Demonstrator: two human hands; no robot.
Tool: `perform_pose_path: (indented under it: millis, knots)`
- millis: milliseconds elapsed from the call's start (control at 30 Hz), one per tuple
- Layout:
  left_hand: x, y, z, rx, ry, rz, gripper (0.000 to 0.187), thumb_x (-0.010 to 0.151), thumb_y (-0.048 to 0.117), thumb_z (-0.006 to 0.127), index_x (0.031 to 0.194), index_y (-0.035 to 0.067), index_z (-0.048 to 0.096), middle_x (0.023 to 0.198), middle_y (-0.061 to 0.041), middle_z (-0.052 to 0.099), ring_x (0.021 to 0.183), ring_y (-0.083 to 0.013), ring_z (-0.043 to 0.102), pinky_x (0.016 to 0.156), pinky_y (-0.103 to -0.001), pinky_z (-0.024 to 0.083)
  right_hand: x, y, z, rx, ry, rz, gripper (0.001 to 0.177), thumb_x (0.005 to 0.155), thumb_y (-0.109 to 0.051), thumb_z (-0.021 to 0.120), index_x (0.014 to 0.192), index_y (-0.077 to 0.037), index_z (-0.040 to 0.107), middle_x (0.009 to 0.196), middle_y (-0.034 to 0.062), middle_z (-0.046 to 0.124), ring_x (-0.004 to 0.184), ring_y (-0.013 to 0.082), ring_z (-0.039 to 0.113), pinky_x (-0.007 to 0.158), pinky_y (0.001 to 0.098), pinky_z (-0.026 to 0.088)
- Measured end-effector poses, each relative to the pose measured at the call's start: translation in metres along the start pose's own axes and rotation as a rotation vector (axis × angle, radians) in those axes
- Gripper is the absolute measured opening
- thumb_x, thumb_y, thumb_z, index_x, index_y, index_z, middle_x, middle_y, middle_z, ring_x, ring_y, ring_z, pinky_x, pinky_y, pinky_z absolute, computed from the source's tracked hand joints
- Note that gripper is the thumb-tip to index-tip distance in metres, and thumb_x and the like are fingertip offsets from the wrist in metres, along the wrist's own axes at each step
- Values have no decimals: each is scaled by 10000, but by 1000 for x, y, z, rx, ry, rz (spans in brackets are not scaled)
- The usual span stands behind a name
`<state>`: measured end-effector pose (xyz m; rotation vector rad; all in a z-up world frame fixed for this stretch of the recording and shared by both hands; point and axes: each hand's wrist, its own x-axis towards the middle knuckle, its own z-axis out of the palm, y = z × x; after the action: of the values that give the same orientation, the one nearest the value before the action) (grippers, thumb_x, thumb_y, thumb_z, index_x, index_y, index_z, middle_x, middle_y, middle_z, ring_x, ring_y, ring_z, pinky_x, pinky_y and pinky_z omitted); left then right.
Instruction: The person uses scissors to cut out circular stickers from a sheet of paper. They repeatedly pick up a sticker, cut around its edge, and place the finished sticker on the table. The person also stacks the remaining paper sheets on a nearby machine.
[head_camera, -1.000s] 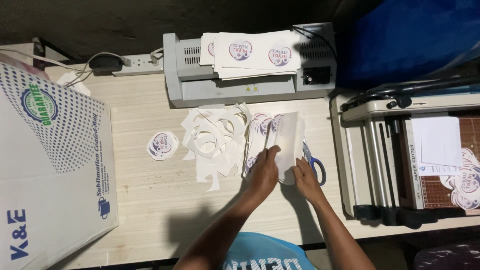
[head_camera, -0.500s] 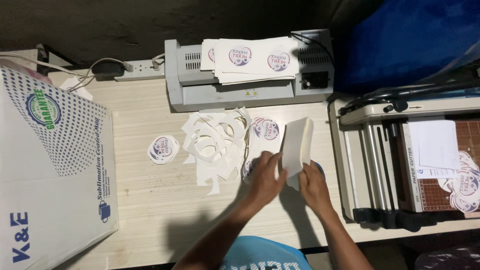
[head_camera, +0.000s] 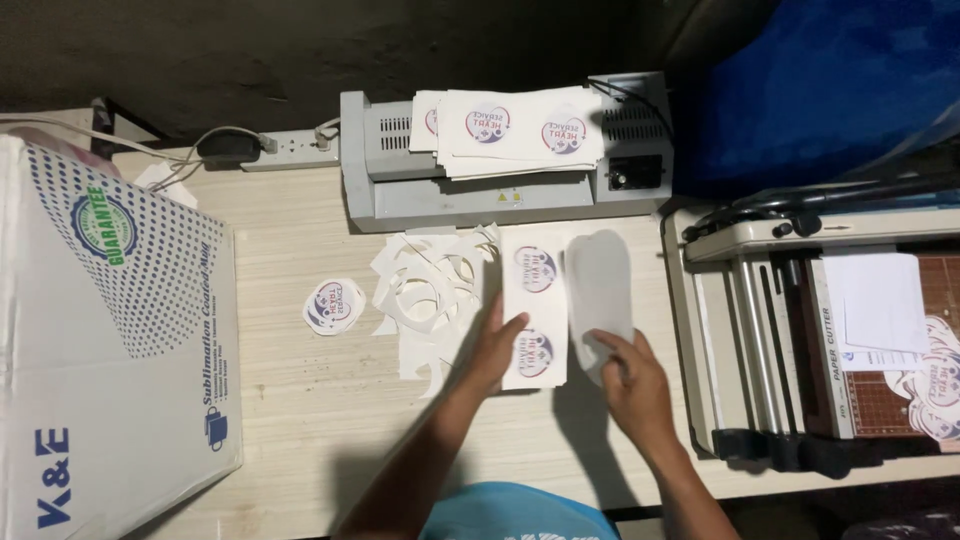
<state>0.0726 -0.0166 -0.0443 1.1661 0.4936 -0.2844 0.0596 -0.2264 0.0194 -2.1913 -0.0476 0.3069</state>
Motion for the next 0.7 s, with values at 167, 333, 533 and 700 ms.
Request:
perform_pose_path:
  millis: [167, 333, 533, 700]
  knots:
    - [8, -16, -34, -223, -17, 93, 672, 962, 95, 552, 1582, 150, 298, 1402, -140, 582, 1190, -230, 626, 920, -379, 594, 15, -5, 0, -165, 29, -1, 394, 893, 20, 548, 1255, -64, 679, 1249, 139, 644, 841, 272, 713, 759, 390, 583]
    - [14, 5, -45, -280, -76, 186, 620, 971, 73, 567, 1559, 89, 369, 1405, -157, 589, 1211, -215, 621, 947, -357, 582, 24, 12, 36, -439, 161, -288, 441, 803, 22, 609, 1237, -14, 681, 1235, 185, 640, 950, 322, 684, 805, 428, 585]
    - [47, 90, -50, -30, 107, 22, 673, 927, 132, 541, 1550, 151, 287, 1401, -159, 580, 1107, -269, 692, 858, -409, 639, 26, 8, 86, -569, -67, -284, 492, 853, 65, 558, 1334, -37, 584, 1437, 284, 509, 944, 347, 642, 693, 422, 594]
    - [29, 217, -11, 472, 209, -1, 549, 995, 181, 615, 1539, 218, 547, 1435, -36, 563, 1134, -288, 618, 736, -544, 599, 22, -15, 83, -648, -52, -427, 715, 820, 25, 556, 1512, -109, 431, 1341, 288, 542, 905, 343, 595, 720, 432, 515]
